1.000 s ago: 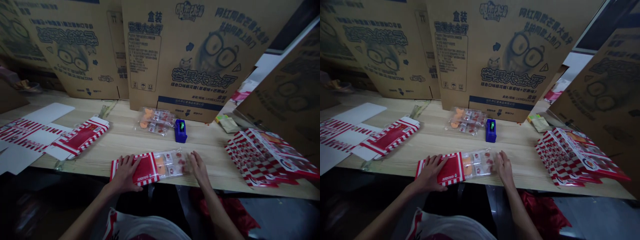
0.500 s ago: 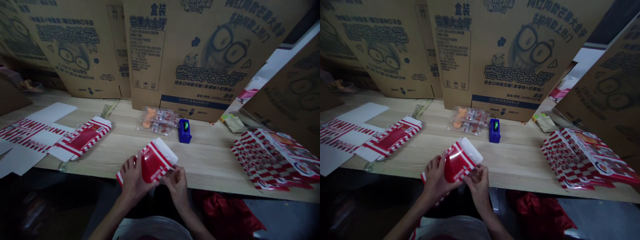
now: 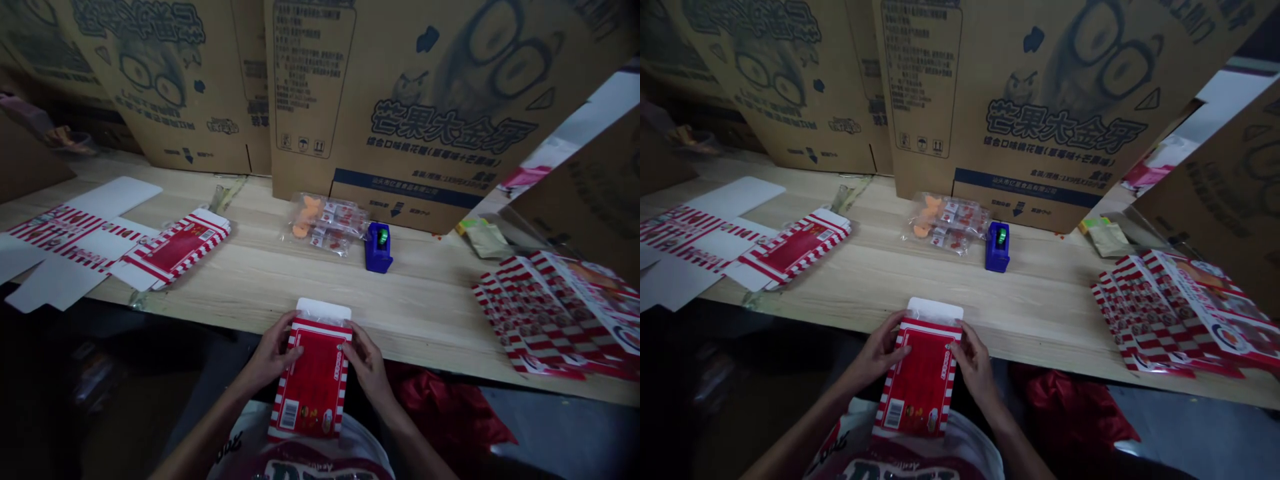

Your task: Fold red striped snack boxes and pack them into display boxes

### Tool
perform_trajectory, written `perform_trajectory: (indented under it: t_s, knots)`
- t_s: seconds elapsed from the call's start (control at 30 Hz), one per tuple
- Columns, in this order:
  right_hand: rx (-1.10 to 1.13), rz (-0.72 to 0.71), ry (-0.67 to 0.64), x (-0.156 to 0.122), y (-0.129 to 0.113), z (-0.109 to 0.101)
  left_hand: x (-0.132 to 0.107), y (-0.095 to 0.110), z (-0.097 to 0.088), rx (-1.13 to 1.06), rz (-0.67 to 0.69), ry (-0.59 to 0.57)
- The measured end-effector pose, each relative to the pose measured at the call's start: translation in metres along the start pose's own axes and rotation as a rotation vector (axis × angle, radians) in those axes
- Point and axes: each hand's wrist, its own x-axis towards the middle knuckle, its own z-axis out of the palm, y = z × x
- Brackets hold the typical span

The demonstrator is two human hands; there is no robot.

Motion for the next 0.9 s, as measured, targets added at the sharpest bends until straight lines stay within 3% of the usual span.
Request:
perform_trajectory:
  t_s: [0.13,0.2,0.33,0.43,0.5,0.6,0.7,0.9]
  knots:
    - [-0.206,-0.162,-0.036,0.006,-0.007,-0.003,0.005,0.008,-0.003,0.319,0.114,0.050]
    - [-0.207,-0.219,-0.035,0.011,-0.013,0.000,0.010,0.013,-0.004,0.366,0.183,0.088]
    - [0.022,-0.063,0.049,0.020,-0.022,0.009,0.017,0.017,-0.002,0.024,0.087,0.175]
    - [0.162,0.076,-0.004,0.025,-0.026,0.014,0.018,0.019,-0.005,-0.142,0.010,0.246]
    - [0.137,0.074,-0.057,0.027,-0.026,0.016,0.018,0.022,-0.011,-0.130,-0.005,0.164]
    - [0.005,-0.081,-0.063,0.027,-0.026,0.017,0.017,0.024,-0.025,0.061,0.022,0.017]
    - [-0.103,-0.215,-0.106,0.025,-0.026,0.012,0.017,0.025,-0.033,0.202,0.100,0.020]
    - [-0.147,-0.074,-0.195,0.034,-0.029,0.001,0.017,0.034,-0.033,0.262,0.073,-0.008]
